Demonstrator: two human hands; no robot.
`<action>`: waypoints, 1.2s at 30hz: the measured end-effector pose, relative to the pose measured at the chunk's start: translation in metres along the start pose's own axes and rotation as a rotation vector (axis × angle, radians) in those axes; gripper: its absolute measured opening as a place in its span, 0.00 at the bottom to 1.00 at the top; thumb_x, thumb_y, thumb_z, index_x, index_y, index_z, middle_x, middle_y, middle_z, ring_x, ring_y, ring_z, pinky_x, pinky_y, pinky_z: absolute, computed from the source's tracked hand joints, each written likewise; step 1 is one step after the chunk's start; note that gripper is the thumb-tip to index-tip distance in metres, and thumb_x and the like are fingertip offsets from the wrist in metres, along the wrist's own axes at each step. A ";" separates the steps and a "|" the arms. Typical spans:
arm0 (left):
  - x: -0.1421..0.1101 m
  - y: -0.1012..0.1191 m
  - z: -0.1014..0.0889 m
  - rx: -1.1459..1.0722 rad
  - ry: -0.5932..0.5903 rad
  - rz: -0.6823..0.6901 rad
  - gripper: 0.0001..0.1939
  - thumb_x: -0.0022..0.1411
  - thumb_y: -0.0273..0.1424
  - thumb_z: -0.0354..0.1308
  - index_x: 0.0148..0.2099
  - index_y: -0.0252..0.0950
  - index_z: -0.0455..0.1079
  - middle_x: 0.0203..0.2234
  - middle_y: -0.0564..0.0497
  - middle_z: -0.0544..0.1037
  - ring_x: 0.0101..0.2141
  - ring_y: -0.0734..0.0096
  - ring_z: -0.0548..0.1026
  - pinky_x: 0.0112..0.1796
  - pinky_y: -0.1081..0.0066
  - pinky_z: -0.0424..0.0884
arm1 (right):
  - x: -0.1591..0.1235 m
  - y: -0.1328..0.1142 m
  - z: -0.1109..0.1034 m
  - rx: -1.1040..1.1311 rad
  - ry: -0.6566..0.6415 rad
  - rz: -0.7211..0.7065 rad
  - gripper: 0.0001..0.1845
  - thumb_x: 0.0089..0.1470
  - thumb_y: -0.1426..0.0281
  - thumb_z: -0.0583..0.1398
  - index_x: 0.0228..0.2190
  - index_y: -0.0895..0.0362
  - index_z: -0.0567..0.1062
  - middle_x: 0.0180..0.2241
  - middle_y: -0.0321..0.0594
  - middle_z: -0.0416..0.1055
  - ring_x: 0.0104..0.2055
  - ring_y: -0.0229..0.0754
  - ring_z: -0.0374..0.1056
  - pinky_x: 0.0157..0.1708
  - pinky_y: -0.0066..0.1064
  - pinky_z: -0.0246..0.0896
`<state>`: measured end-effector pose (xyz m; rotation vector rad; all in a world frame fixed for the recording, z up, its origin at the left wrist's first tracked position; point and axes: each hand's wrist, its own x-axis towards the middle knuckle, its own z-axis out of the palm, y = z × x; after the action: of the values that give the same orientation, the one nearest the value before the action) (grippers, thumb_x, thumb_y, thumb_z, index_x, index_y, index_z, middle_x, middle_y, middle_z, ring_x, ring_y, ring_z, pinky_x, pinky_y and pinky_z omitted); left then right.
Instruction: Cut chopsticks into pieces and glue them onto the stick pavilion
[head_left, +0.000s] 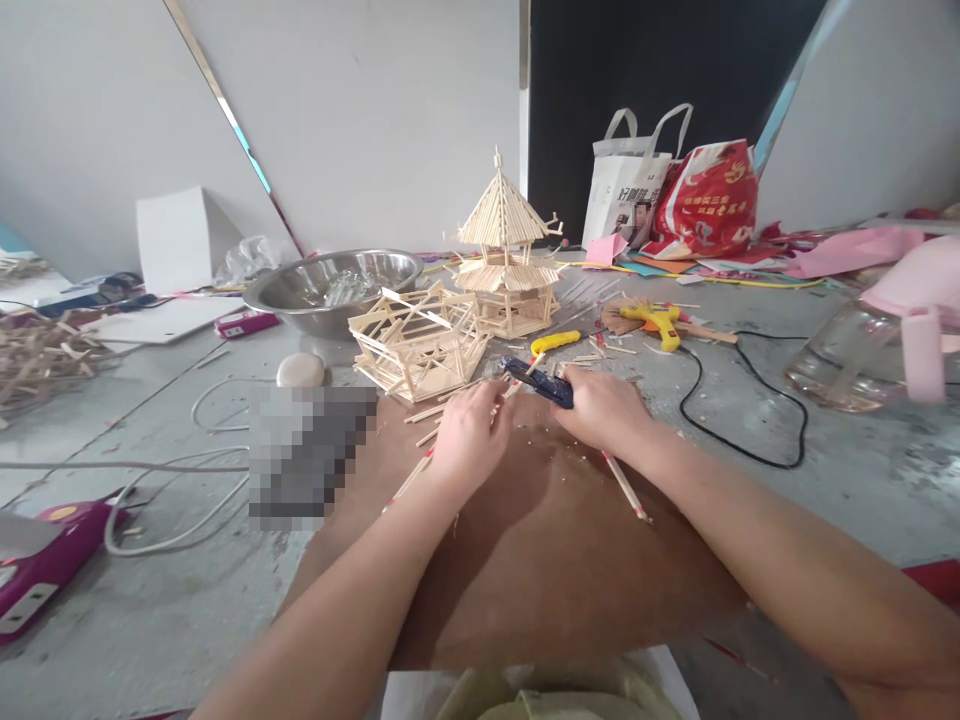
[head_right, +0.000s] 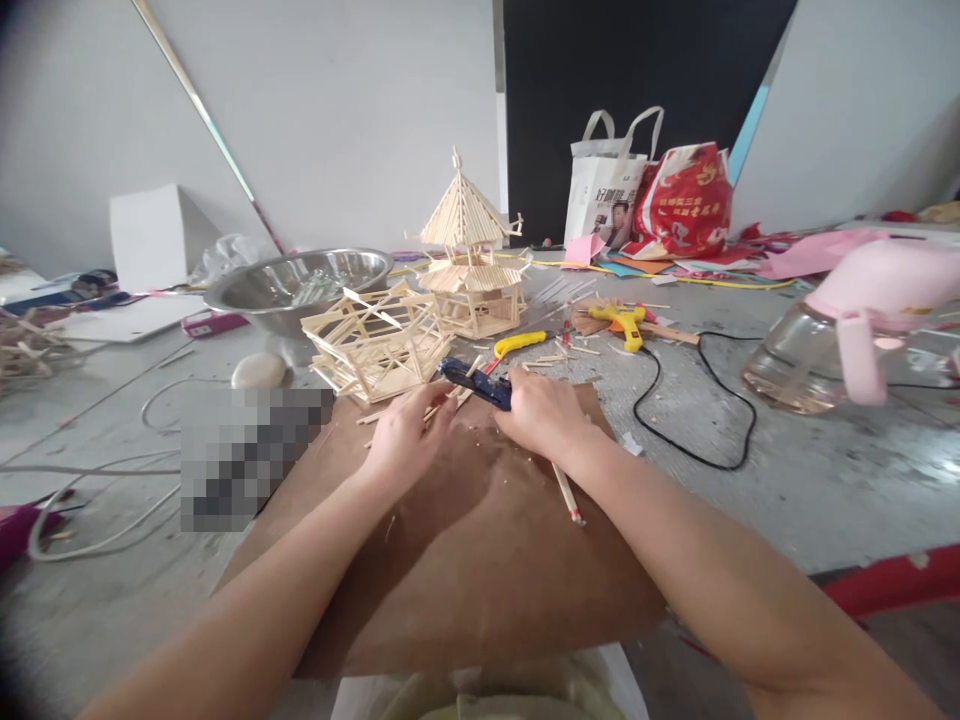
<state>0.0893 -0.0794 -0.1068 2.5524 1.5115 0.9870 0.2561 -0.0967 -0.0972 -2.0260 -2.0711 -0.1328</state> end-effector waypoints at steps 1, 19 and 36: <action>-0.002 0.004 0.001 -0.032 -0.021 -0.009 0.11 0.55 0.33 0.45 0.38 0.34 0.65 0.26 0.49 0.73 0.30 0.69 0.70 0.33 0.72 0.63 | -0.002 -0.002 -0.001 0.008 -0.004 -0.002 0.12 0.43 0.64 0.51 0.31 0.56 0.65 0.26 0.42 0.71 0.30 0.46 0.67 0.22 0.30 0.49; -0.003 0.009 -0.010 -0.701 -0.208 -0.033 0.13 0.56 0.36 0.44 0.27 0.32 0.62 0.18 0.56 0.59 0.22 0.80 0.56 0.24 0.79 0.55 | 0.000 0.002 0.013 0.373 0.151 -0.342 0.23 0.40 0.72 0.53 0.42 0.62 0.61 0.39 0.48 0.65 0.41 0.46 0.60 0.38 0.34 0.54; -0.002 0.003 -0.013 -1.091 -0.461 -0.214 0.17 0.53 0.41 0.49 0.32 0.31 0.67 0.11 0.60 0.53 0.13 0.85 0.49 0.17 0.78 0.46 | -0.002 0.001 0.006 0.288 0.080 -0.330 0.21 0.41 0.69 0.53 0.41 0.61 0.62 0.36 0.46 0.66 0.38 0.46 0.62 0.34 0.32 0.53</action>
<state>0.0842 -0.0861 -0.0966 1.6223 0.7464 0.7785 0.2562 -0.0971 -0.1037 -1.4841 -2.2108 0.0264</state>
